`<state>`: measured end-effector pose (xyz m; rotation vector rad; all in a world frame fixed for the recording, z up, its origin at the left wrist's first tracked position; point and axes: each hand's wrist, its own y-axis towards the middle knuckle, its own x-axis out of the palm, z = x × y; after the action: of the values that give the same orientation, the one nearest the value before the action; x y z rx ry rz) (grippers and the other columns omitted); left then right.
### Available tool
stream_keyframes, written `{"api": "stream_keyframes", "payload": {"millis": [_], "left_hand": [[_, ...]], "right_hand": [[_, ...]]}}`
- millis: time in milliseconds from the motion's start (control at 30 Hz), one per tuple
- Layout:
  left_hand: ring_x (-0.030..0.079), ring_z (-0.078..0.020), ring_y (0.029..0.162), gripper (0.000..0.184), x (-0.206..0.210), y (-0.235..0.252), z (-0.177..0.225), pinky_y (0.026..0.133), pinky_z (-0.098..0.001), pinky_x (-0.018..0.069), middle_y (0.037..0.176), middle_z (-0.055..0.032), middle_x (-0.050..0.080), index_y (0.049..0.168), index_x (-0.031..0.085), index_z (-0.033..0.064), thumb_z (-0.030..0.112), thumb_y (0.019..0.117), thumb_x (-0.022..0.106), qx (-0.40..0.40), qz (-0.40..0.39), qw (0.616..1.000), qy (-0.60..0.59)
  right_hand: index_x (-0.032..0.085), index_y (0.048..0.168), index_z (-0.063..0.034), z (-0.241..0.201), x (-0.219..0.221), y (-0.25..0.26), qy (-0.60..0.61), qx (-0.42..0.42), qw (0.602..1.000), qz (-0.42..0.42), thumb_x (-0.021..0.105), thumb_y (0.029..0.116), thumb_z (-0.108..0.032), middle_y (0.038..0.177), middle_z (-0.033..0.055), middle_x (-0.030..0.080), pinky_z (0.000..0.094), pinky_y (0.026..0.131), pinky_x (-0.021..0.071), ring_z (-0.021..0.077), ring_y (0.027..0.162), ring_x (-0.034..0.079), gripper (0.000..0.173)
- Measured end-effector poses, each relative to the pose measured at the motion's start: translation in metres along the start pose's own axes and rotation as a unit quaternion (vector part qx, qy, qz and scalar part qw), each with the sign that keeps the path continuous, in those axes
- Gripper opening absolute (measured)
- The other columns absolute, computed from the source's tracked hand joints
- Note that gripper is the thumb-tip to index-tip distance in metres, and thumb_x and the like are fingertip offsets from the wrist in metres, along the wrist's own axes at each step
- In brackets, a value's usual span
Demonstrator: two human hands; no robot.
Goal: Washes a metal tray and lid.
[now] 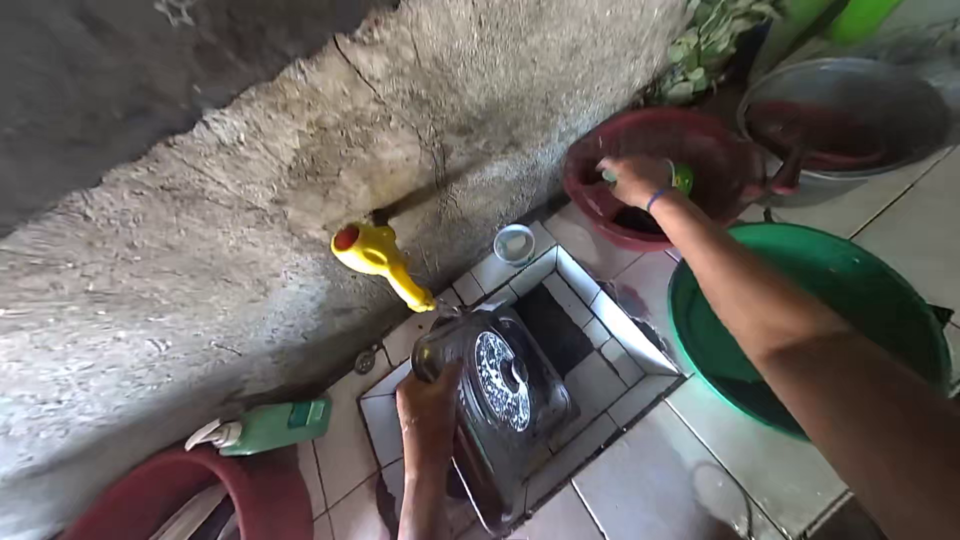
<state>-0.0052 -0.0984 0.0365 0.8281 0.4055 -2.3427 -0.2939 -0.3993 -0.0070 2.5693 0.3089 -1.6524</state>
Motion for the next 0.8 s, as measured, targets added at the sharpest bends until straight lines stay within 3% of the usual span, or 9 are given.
{"api": "stream_keyframes", "payload": {"millis": [67, 167, 233, 333, 467, 567, 633, 700, 800], "left_hand": [[0.058, -0.0085, 0.065, 0.018, 0.004, 0.002, 0.003, 0.065, -0.0298, 0.0497, 0.074, -0.0034, 0.061, 0.093, 0.066, -0.0011, 0.012, 0.0882, 0.077, 0.001, 0.007, 1.000, 0.007], [0.061, -0.0093, 0.068, 0.019, 0.008, 0.005, 0.002, 0.066, -0.0307, 0.0511, 0.076, -0.0042, 0.063, 0.095, 0.067, -0.0005, 0.012, 0.0872, 0.078, -0.009, 0.016, 1.000, 0.000], [0.061, -0.0077, 0.068, 0.018, 0.009, 0.007, 0.001, 0.066, -0.0291, 0.0516, 0.076, -0.0025, 0.063, 0.095, 0.067, 0.0010, 0.013, 0.0869, 0.078, -0.013, 0.022, 1.000, -0.008], [0.062, -0.0081, 0.069, 0.019, 0.007, 0.010, -0.002, 0.066, -0.0294, 0.0521, 0.077, -0.0028, 0.063, 0.097, 0.066, 0.0003, 0.013, 0.0878, 0.077, -0.035, 0.028, 0.999, -0.018], [0.062, -0.0063, 0.070, 0.019, 0.005, 0.012, -0.002, 0.067, -0.0276, 0.0523, 0.079, -0.0022, 0.064, 0.099, 0.066, 0.0004, 0.013, 0.0889, 0.076, -0.041, 0.036, 0.998, -0.011], [0.061, -0.0062, 0.069, 0.020, 0.003, 0.013, -0.005, 0.066, -0.0274, 0.0518, 0.078, -0.0018, 0.063, 0.100, 0.066, 0.0008, 0.013, 0.0890, 0.077, -0.034, 0.031, 0.999, -0.009], [0.060, -0.0051, 0.065, 0.020, 0.002, 0.015, -0.005, 0.063, -0.0261, 0.0504, 0.074, 0.0000, 0.062, 0.097, 0.066, 0.0026, 0.016, 0.0892, 0.077, -0.029, 0.031, 0.999, -0.009], [0.056, -0.0045, 0.063, 0.023, 0.002, 0.016, -0.002, 0.062, -0.0258, 0.0479, 0.072, 0.0010, 0.059, 0.095, 0.066, 0.0026, 0.022, 0.0909, 0.077, -0.023, 0.025, 0.999, 0.002], [0.053, -0.0093, 0.066, 0.033, -0.002, 0.015, 0.004, 0.065, -0.0320, 0.0461, 0.074, -0.0022, 0.056, 0.095, 0.066, 0.0000, 0.033, 0.0985, 0.069, -0.028, 0.011, 0.999, 0.027]], "right_hand": [[0.051, 0.150, -0.0106, 0.005, 0.003, 0.041, -0.072, -0.034, 0.988, -0.133, 0.069, 0.0939, -0.008, 0.137, 0.0329, 0.058, 0.0765, 0.103, 0.0364, 0.0558, 0.129, 0.052, 0.059], [0.061, 0.139, -0.0049, 0.000, 0.018, 0.066, -0.162, -0.059, 0.960, -0.221, 0.073, 0.0944, -0.021, 0.135, 0.0310, 0.059, 0.0752, 0.106, 0.0338, 0.0522, 0.131, 0.051, 0.049], [0.071, 0.121, -0.0043, 0.003, 0.021, 0.068, -0.169, -0.087, 0.961, -0.202, 0.072, 0.0950, -0.026, 0.123, 0.0269, 0.067, 0.0732, 0.100, 0.0410, 0.0487, 0.122, 0.059, 0.034], [0.071, 0.120, 0.0003, 0.034, 0.009, 0.075, 0.023, -0.101, 0.991, -0.080, 0.068, 0.0976, -0.014, 0.120, 0.0308, 0.067, 0.0732, 0.101, 0.0410, 0.0510, 0.119, 0.060, 0.027], [0.064, 0.126, 0.0076, 0.074, -0.012, 0.083, 0.215, 0.106, 0.967, 0.087, 0.065, 0.1010, -0.030, 0.129, 0.0335, 0.061, 0.0690, 0.107, 0.0382, 0.0495, 0.127, 0.055, 0.045], [0.054, 0.136, 0.0128, 0.076, -0.016, 0.075, 0.159, 0.199, 0.964, 0.071, 0.065, 0.0997, -0.042, 0.137, 0.0361, 0.055, 0.0683, 0.110, 0.0352, 0.0508, 0.134, 0.049, 0.066], [0.039, 0.148, 0.0068, 0.059, -0.022, 0.060, 0.135, 0.198, 0.966, 0.101, 0.064, 0.0983, -0.045, 0.140, 0.0363, 0.053, 0.0717, 0.104, 0.0392, 0.0542, 0.131, 0.052, 0.077], [0.038, 0.150, 0.0008, 0.035, -0.027, 0.040, 0.175, 0.153, 0.966, 0.115, 0.061, 0.1001, -0.041, 0.137, 0.0340, 0.055, 0.0728, 0.100, 0.0413, 0.0533, 0.125, 0.055, 0.069], [0.040, 0.149, -0.0013, -0.017, -0.010, 0.014, 0.333, 0.064, 0.941, 0.026, 0.054, 0.1048, -0.041, 0.138, 0.0269, 0.056, 0.0613, 0.104, 0.0446, 0.0395, 0.125, 0.057, 0.061]]}}
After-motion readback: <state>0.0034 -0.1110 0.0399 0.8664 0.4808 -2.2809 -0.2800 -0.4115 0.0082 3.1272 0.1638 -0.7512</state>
